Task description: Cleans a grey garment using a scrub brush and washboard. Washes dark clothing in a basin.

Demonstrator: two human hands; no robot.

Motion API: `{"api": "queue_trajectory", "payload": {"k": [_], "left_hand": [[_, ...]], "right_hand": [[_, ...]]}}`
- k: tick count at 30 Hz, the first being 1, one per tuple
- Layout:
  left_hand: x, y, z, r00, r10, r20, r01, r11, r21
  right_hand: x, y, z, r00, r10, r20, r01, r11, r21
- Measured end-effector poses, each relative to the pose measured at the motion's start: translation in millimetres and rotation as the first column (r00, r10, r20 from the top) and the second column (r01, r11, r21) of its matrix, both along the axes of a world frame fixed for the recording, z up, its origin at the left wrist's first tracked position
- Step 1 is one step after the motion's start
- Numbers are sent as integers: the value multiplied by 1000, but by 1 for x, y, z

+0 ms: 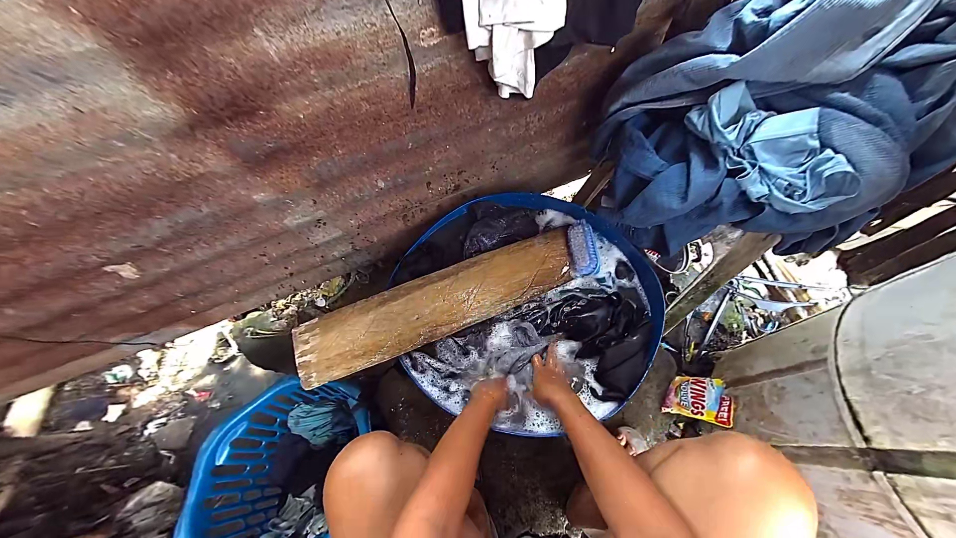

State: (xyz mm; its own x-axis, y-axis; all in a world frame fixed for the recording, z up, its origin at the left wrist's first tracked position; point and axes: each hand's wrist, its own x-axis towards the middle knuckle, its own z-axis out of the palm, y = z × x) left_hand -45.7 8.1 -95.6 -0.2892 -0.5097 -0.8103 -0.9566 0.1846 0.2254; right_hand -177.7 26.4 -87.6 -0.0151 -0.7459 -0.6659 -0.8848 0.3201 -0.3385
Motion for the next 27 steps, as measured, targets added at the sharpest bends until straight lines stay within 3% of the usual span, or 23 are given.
{"api": "queue_trajectory", "payload": {"k": [3,5,7,9,12,16,17,19,21,23,25,27], "left_hand": [[-8,4,5,998,10,68,-13,999,48],[-6,-3,15,1000,21,18,-22,998,50],[2,-14,36,956,226,-190,-229,973,6],[10,-24,78,785,457,-419,-482,875,52],[11,-38,150,552,463,-693,-569,817,92],[2,-35,259,394,251,-884,-536,844,1],[4,-33,280,331,236,-914,-557,830,12],[18,-31,310,208,223,-952,-629,776,45],[45,-38,319,148,232,-961,-706,705,61],[75,-50,303,231,289,-929,-774,633,4],[96,-58,265,340,426,-838,-783,622,-1],[97,-54,212,449,513,-732,-739,673,19]], "right_hand": [[-2,-2,-6,998,69,-10,-69,997,39],[-3,-3,-3,989,143,-25,-138,982,128],[-9,-3,7,971,236,-31,-225,952,207],[-17,-4,16,979,202,39,-206,967,149],[-23,-12,17,947,-27,319,66,991,-113],[-10,-9,58,869,-190,456,342,897,-279],[-8,-9,66,809,-237,538,456,831,-319],[-10,-12,95,573,-333,749,663,726,-184],[-25,-18,122,307,-369,878,741,671,23],[-42,-25,144,77,-313,947,782,608,138],[-45,-27,163,-30,-217,976,804,575,153],[-34,-23,174,-34,-165,986,814,568,124]]}}
